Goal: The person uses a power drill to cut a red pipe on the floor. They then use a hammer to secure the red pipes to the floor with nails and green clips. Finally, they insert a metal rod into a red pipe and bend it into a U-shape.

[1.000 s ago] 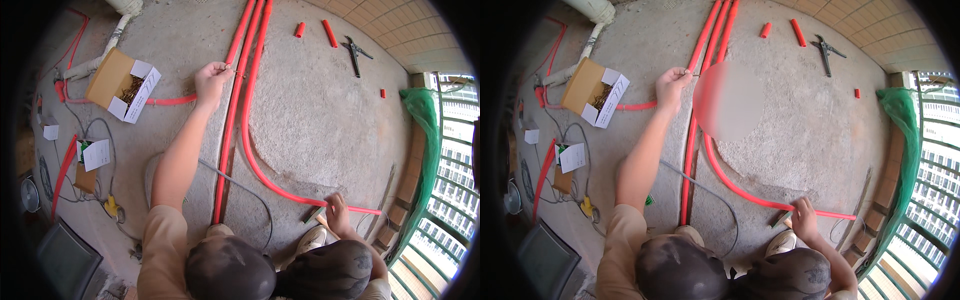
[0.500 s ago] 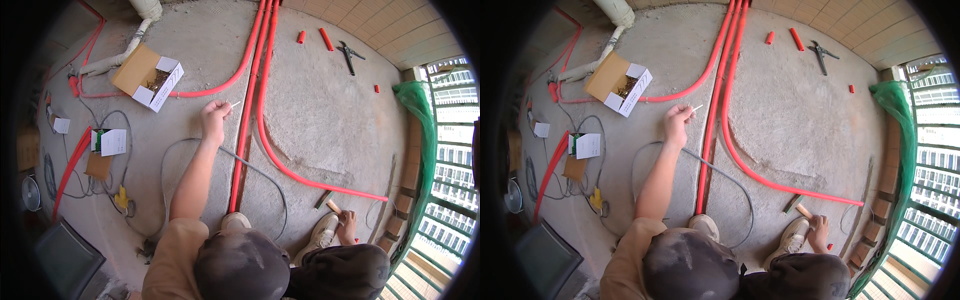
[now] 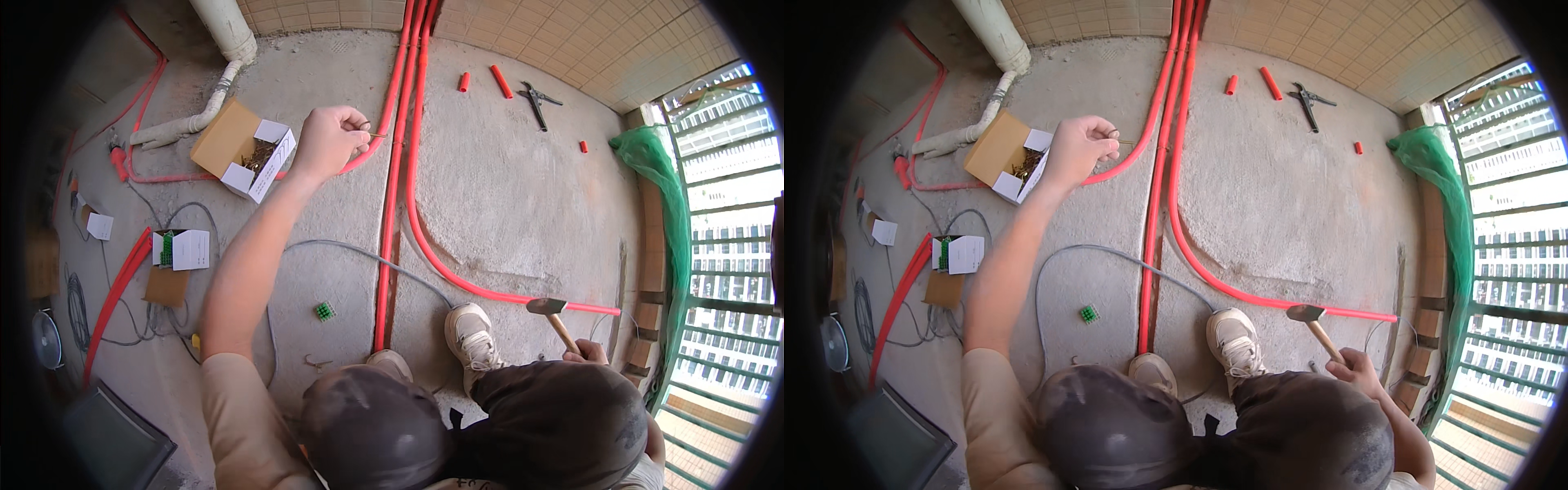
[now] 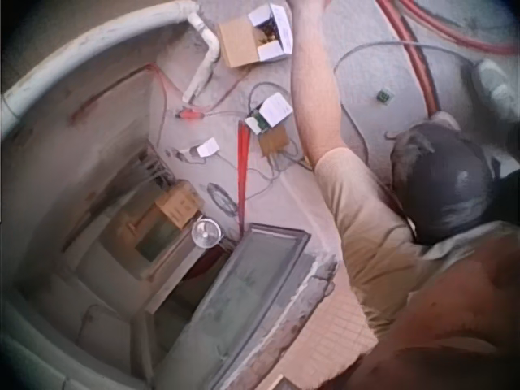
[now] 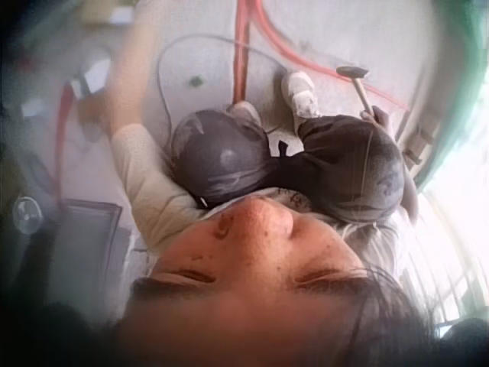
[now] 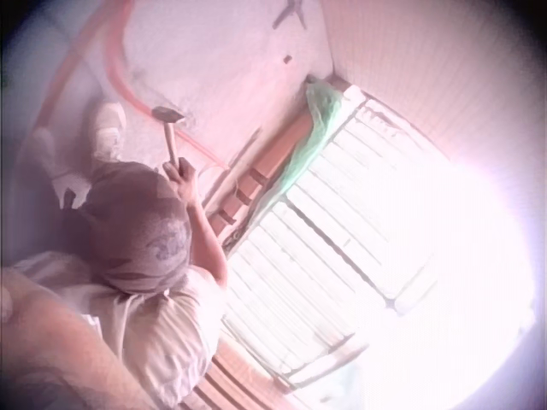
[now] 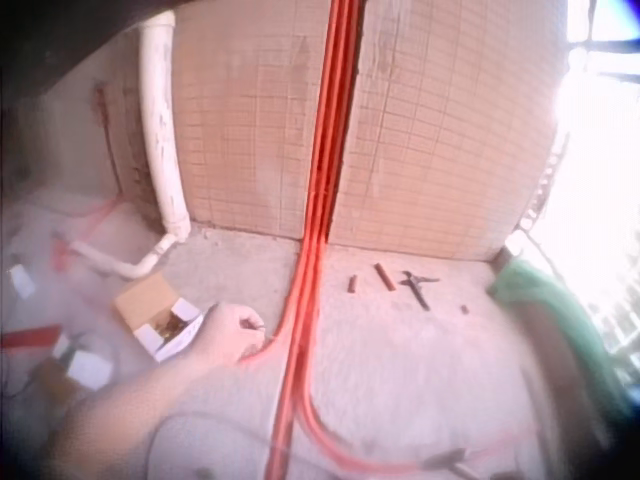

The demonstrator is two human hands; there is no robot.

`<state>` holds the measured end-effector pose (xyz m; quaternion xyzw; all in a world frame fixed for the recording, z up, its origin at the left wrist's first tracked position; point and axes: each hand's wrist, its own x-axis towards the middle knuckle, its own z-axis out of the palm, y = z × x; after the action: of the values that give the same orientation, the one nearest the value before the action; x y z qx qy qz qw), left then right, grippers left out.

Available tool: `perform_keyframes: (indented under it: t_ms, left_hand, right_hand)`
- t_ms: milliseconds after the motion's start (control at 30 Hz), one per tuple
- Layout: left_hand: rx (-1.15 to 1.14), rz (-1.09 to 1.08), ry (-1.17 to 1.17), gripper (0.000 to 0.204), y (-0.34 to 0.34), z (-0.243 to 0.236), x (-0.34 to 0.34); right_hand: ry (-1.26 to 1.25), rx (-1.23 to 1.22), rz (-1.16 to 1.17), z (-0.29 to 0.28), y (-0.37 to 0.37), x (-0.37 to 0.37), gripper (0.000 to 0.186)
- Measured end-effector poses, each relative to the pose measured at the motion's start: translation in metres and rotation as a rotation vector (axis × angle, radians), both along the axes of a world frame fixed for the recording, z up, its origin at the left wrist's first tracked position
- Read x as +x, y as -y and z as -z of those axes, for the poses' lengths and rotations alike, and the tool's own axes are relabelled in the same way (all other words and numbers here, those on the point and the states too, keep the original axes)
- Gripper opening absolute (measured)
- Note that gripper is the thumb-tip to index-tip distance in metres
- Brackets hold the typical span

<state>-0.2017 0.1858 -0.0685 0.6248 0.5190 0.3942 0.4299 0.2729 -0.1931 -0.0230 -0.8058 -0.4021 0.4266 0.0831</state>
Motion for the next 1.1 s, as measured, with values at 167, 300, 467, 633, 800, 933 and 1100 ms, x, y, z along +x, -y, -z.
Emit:
perform_keyframes:
  t_ms: [167, 300, 467, 633, 800, 933, 1100]
  left_hand:
    - [0.217, 0.099, -0.657, 0.008, -0.014, -0.038, -0.002]
    - [-0.053, 0.16, -0.804, 0.013, -0.006, 0.016, -0.009]
    - [-0.266, -0.357, -0.64, 0.009, 0.059, 0.154, -0.054]
    - [-0.271, -0.779, -0.342, 0.02, 0.113, 0.231, -0.062]
    - [0.395, -1.003, -0.815, 0.019, 0.121, 0.089, -0.16]
    - [0.042, -1.174, -0.894, 0.012, 0.153, 0.053, -0.333]
    - [-0.738, -0.99, -0.319, 0.021, 0.172, 0.109, -0.384]
  right_hand:
    - [-0.329, -0.025, -0.191, 0.026, -0.129, -0.055, 0.02]
    - [-0.542, 0.022, -0.157, 0.067, -0.182, -0.1, 0.017]
    - [-0.731, -0.021, -0.188, 0.113, -0.193, -0.144, 0.017]
    - [-0.772, -0.122, -0.177, 0.139, -0.187, -0.162, 0.017]
    - [-0.715, -0.143, -0.233, 0.134, -0.199, -0.159, 0.015]
    - [-0.713, -0.159, -0.265, 0.133, -0.213, -0.159, 0.015]
    - [-0.568, -0.237, -0.312, 0.135, -0.228, -0.172, 0.02]
